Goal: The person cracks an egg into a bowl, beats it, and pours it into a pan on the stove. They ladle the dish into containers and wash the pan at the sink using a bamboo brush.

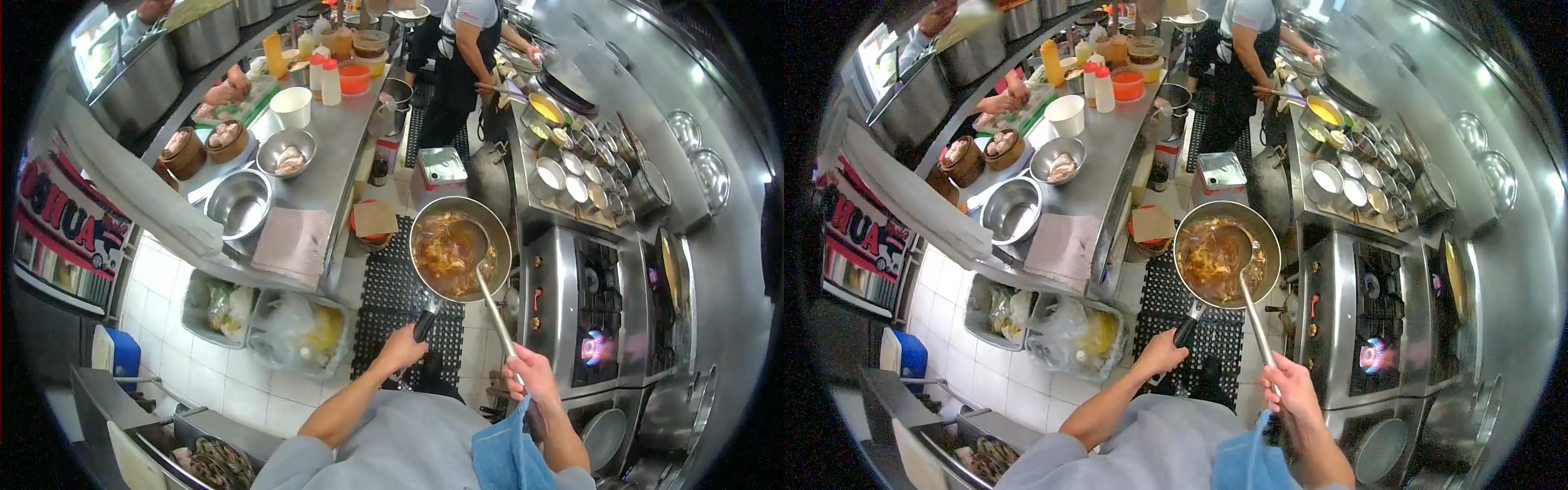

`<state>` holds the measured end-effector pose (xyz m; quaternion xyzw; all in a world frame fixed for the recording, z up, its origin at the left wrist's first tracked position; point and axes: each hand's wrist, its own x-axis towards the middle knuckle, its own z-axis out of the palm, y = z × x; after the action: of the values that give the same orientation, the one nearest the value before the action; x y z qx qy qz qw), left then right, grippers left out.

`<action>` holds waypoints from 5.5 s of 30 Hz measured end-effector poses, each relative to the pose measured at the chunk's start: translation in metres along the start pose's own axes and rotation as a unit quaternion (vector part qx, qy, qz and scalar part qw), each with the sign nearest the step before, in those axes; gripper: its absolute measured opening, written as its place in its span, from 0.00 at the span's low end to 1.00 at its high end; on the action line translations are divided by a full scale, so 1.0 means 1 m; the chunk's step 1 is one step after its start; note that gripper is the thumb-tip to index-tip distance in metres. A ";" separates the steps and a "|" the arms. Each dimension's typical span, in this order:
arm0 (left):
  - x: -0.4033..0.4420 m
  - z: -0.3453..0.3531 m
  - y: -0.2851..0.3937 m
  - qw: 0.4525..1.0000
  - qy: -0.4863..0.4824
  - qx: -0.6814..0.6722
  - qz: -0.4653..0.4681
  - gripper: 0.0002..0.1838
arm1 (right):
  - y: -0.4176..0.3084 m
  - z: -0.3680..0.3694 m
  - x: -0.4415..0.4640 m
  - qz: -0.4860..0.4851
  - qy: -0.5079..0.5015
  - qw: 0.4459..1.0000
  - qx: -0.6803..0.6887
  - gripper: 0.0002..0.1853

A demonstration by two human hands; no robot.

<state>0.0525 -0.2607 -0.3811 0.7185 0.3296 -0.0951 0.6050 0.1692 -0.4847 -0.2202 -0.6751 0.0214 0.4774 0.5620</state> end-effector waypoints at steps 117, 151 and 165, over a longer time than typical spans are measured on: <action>0.163 -0.197 0.199 0.907 0.368 -0.173 -0.113 0.10 | -0.436 0.066 0.370 0.116 -0.396 0.882 -0.228 0.27; 0.159 -0.315 0.167 0.779 0.559 -0.258 -0.119 0.12 | -0.570 0.290 0.491 0.050 -0.533 0.807 -0.250 0.18; 0.150 -0.310 0.183 0.739 0.603 -0.259 -0.151 0.12 | -0.533 0.292 0.555 0.013 -0.535 0.797 -0.280 0.24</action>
<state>0.1937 0.0729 -0.2360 0.3817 0.7416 0.3573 0.4203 0.5907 0.2204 -0.1718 -0.4392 -0.4088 0.7550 0.2645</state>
